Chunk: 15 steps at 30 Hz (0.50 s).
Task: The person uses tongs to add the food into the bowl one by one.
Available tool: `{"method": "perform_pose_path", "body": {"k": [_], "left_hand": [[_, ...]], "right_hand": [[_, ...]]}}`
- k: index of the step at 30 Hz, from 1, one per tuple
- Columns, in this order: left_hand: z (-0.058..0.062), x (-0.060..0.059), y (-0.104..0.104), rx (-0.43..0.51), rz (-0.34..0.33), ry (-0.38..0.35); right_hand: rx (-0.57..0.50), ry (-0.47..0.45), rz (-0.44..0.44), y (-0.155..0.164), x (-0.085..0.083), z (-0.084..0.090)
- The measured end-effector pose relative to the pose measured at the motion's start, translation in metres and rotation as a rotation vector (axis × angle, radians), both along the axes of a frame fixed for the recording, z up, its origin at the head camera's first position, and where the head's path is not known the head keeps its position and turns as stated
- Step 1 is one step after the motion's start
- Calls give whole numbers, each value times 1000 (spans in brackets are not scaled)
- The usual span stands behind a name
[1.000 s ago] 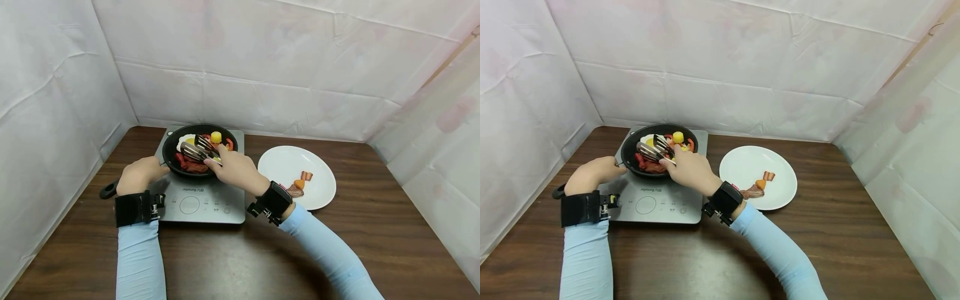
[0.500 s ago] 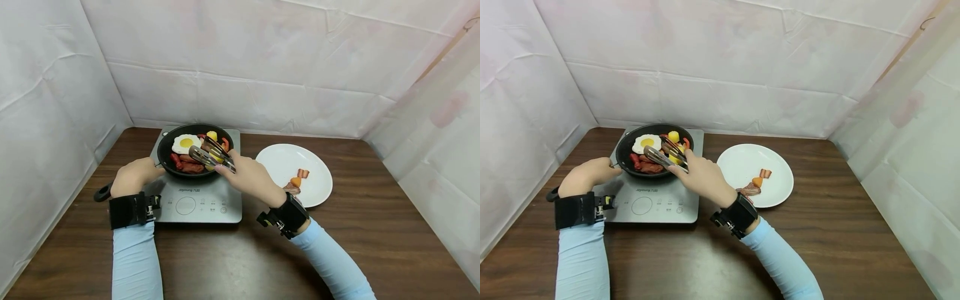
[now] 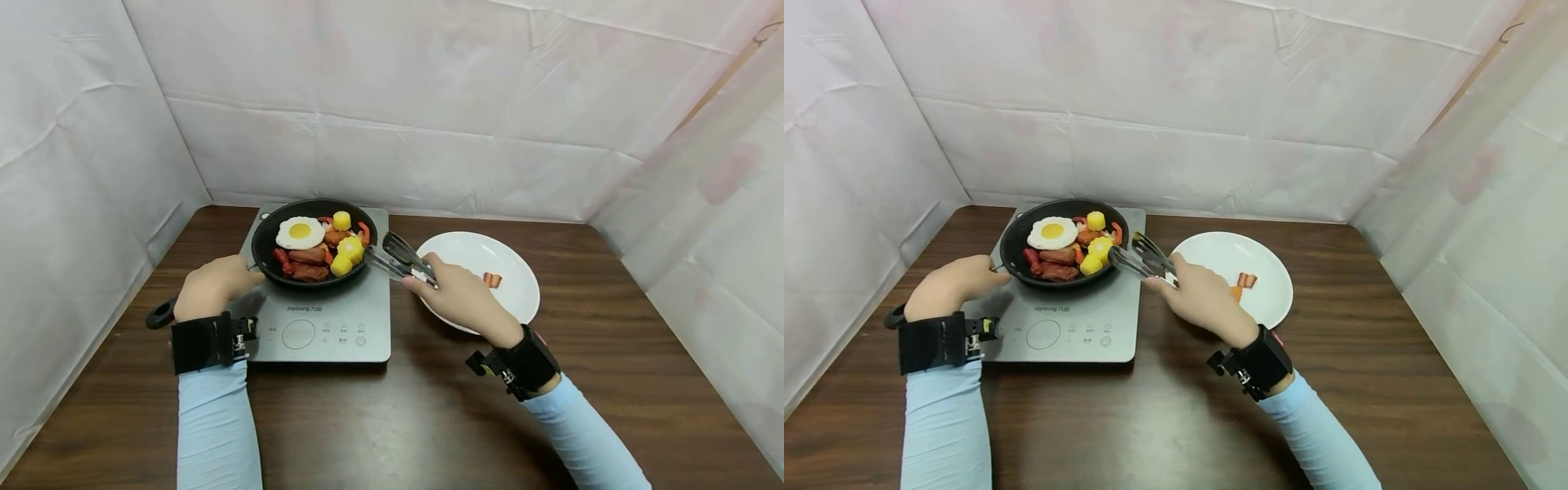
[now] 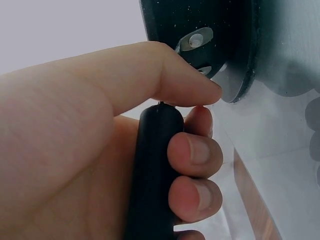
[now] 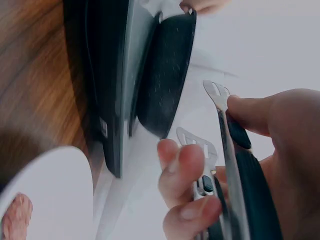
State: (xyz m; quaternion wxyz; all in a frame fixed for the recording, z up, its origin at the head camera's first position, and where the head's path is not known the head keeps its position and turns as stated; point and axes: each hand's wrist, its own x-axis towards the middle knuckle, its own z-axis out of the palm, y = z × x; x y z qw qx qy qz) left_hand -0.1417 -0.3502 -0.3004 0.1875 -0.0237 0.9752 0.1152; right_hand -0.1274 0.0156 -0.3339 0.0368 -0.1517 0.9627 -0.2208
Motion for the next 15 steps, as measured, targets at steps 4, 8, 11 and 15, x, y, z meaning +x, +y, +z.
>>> {"method": "perform_pose_path", "body": {"k": [4,8,11,15], "left_hand": [[-1,0,0,2,11,-1],[-1,1,0,4,10,6],[0,0,0,5,8,10],[0,0,0,5,14,7]], "right_hand": [[24,-93,-20,14,-3,6],[50,-146,21,35,-8,11],[85,-113,18,54,-13,14],[67,-140,-25,80,-18,17]]}}
